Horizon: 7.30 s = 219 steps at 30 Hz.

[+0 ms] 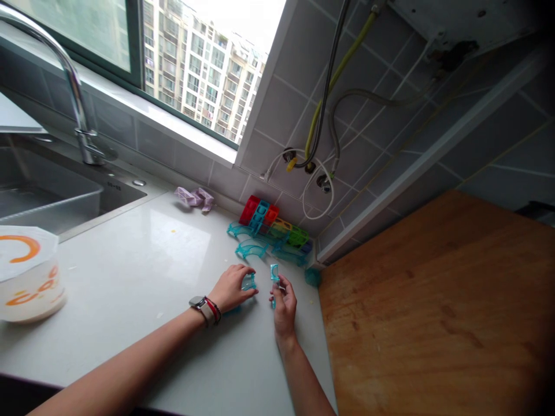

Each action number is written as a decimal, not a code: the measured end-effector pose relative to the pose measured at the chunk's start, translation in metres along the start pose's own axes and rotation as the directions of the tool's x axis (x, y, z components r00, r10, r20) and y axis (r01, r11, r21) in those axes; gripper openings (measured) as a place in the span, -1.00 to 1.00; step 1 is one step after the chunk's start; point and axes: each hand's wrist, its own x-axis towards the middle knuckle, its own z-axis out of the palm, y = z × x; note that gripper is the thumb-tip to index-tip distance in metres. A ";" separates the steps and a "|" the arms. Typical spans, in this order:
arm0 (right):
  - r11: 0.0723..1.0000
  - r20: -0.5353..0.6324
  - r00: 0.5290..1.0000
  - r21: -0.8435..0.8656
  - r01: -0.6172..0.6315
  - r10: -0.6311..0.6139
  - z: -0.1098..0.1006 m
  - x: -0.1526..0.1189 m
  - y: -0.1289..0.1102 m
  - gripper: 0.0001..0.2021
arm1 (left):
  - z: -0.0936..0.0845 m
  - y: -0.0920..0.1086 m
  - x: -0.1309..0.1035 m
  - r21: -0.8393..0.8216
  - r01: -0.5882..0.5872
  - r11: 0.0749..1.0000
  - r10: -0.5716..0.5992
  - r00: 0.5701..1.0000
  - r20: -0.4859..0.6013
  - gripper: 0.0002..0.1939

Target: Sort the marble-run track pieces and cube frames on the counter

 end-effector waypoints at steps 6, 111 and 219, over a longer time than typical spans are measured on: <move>1.000 -0.006 1.000 -0.006 0.004 -0.004 0.000 0.000 0.001 -0.44 | 0.000 0.001 -0.002 0.062 0.004 0.998 -0.005 1.000 0.017 -0.53; 0.970 0.266 0.951 0.224 0.096 -0.156 0.003 -0.010 -0.031 -0.44 | -0.079 0.085 0.059 -0.153 0.271 0.950 -0.187 0.890 0.416 -0.61; 0.608 0.345 0.936 -0.729 0.316 -0.073 -0.012 -0.027 -0.063 -0.59 | -0.061 -0.014 0.162 0.690 0.376 0.618 -0.414 0.902 -0.121 -0.62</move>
